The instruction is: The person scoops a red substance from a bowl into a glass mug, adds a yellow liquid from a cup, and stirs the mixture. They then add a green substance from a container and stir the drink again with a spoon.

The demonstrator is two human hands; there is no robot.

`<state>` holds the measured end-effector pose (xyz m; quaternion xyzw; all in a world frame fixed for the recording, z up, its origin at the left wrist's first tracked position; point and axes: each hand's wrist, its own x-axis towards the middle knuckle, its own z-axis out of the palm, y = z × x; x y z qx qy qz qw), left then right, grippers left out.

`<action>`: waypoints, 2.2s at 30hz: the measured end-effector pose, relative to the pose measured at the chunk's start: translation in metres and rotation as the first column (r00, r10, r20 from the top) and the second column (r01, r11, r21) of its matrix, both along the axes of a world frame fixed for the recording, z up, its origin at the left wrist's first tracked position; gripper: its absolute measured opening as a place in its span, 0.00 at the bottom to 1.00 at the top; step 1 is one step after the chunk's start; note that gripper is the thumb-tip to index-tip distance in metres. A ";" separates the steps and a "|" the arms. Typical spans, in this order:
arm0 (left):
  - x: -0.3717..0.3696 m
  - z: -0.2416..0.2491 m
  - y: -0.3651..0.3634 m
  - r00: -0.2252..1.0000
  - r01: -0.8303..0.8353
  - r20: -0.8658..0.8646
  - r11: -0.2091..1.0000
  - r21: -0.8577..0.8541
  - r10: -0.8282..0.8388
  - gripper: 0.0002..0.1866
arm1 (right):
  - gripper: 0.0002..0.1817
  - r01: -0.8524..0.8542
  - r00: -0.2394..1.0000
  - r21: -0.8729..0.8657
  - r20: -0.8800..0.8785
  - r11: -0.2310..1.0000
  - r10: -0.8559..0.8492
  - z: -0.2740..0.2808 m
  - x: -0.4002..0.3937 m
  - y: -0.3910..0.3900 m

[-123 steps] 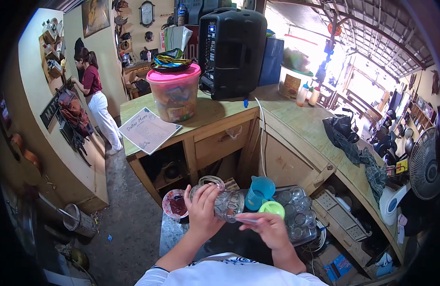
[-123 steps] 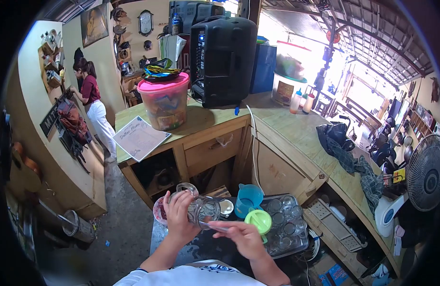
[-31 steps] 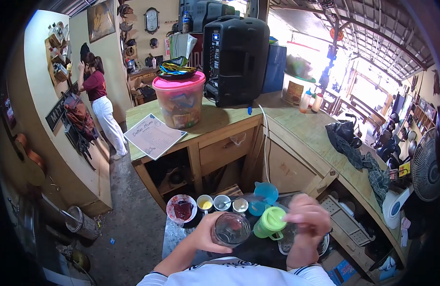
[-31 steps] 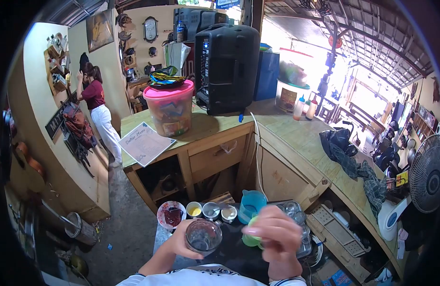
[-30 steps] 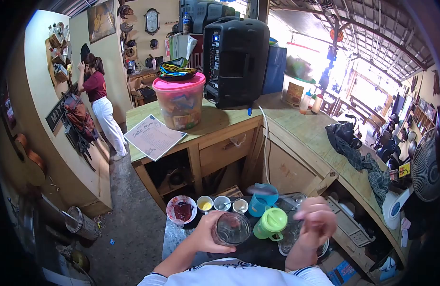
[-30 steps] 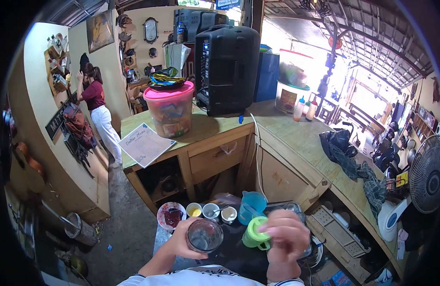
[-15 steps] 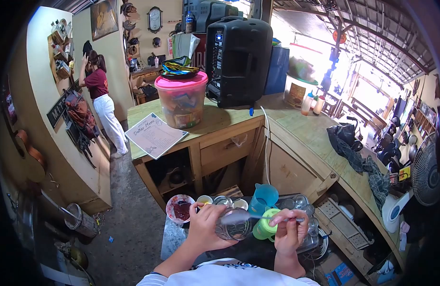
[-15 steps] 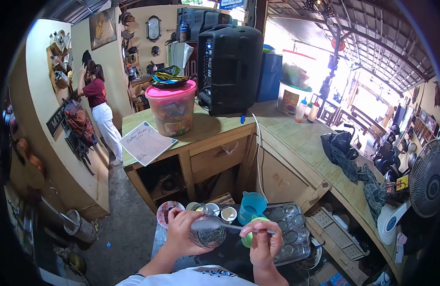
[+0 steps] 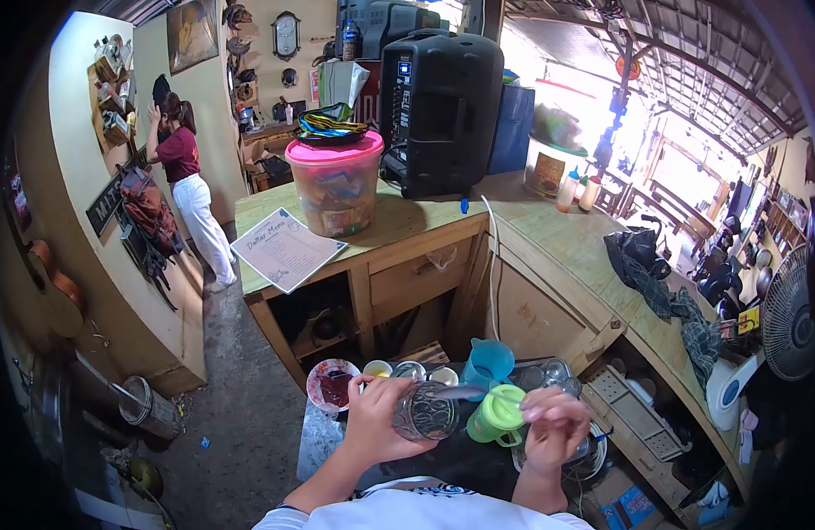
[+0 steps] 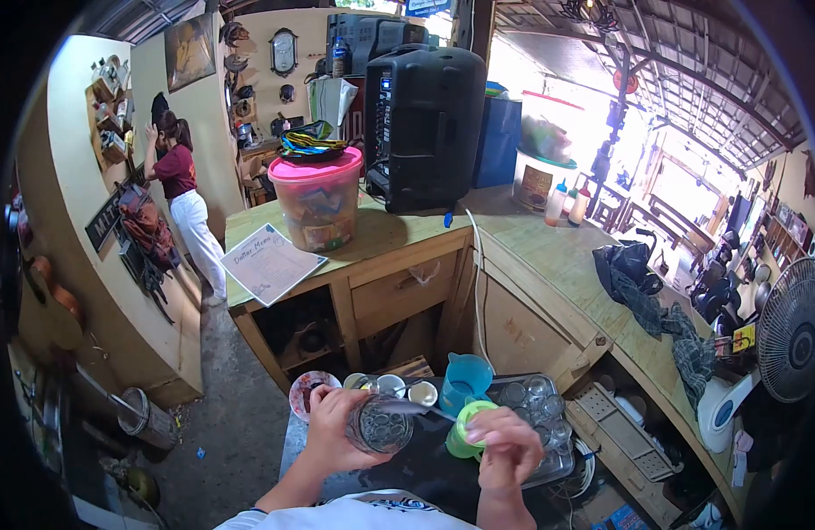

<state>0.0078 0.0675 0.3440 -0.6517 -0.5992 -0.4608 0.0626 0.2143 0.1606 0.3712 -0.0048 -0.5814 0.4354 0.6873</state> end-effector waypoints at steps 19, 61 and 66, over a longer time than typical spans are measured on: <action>0.008 -0.003 0.001 0.999 -0.045 -0.026 0.999 -0.022 0.044 0.39 | 0.10 0.273 0.739 0.350 0.520 0.896 -0.428 0.009 0.007 -0.005; 0.011 -0.033 0.015 0.963 -0.260 0.040 0.878 0.402 0.267 0.36 | 0.11 -0.108 0.747 0.326 0.650 0.939 -0.140 -0.006 -0.015 -0.009; 0.012 -0.031 0.014 0.958 -0.282 0.048 0.901 0.329 0.283 0.33 | 0.20 0.124 0.782 0.365 0.537 0.923 -0.317 -0.006 -0.023 -0.007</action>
